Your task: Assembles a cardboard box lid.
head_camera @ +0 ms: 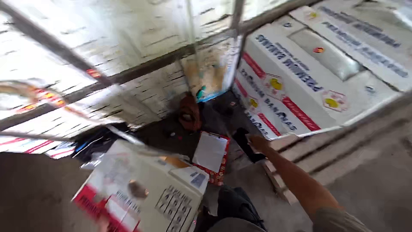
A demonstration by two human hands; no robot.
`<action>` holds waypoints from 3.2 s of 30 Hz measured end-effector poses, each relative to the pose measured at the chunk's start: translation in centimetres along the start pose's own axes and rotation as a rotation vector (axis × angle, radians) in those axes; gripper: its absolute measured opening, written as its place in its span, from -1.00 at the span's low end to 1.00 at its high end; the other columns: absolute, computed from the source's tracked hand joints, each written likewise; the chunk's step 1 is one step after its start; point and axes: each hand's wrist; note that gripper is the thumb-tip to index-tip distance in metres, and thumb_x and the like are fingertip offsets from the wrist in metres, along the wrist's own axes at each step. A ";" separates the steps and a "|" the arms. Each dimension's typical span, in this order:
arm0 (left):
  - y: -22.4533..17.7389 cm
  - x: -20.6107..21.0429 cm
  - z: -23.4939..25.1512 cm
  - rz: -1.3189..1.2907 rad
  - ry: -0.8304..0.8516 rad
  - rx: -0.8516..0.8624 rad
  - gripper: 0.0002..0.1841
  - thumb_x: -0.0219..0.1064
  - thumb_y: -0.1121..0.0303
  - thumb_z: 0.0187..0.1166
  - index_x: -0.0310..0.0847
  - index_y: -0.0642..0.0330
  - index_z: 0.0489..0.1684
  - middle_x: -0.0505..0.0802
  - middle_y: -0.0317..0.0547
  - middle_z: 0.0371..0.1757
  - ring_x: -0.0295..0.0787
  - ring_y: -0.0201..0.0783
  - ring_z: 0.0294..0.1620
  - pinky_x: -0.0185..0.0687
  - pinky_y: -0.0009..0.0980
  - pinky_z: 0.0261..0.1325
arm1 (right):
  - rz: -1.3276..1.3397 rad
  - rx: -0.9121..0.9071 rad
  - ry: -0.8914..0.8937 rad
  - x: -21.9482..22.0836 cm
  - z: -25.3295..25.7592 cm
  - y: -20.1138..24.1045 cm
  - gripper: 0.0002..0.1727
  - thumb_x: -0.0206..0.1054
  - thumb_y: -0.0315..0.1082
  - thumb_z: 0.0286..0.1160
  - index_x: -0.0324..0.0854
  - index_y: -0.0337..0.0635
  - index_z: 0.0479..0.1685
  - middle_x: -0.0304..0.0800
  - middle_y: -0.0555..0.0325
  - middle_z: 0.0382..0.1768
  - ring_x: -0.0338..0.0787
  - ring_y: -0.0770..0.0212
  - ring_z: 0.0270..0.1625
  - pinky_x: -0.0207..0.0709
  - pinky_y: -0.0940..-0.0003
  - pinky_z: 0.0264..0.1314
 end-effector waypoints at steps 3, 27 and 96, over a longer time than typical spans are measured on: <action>0.0 1.7 -0.2 -0.139 -0.161 0.088 -0.73 0.27 0.14 0.65 0.80 -0.05 0.12 0.94 -0.26 0.03 0.89 -0.42 0.04 0.84 -0.39 0.10 | -0.006 -0.055 -0.146 -2.7 -3.6 3.6 -0.41 0.11 0.02 0.77 0.48 -0.13 0.62 0.69 -0.41 0.37 0.66 -0.49 0.41 0.39 -0.62 0.37; -1.3 2.5 -1.7 -0.633 -0.216 -0.010 -0.55 -0.23 0.14 0.92 0.60 0.15 0.09 0.91 -0.08 -0.21 0.92 -0.28 -0.19 0.88 -0.29 -0.11 | -0.412 -1.127 -0.378 -4.2 -43.5 48.8 -0.75 0.28 -0.06 0.53 0.70 -0.02 -0.16 0.76 0.11 -0.46 0.82 0.00 -0.28 0.56 -0.09 -0.31; -3.9 1.0 -4.4 -0.101 -0.289 -0.051 -0.58 -0.18 0.17 0.93 0.59 0.23 0.15 0.92 -0.20 -0.25 0.91 -0.44 -0.23 0.89 -0.43 -0.13 | 0.489 -1.030 -0.786 -9.3 -39.2 32.9 -0.76 0.33 -0.18 0.64 0.70 -0.19 -0.05 0.76 0.10 -0.26 0.74 0.24 -0.28 0.69 0.12 -0.19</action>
Point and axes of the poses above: each hand's wrist, its own z-axis towards the middle knuckle, its own x-axis out of the palm, y = z × x
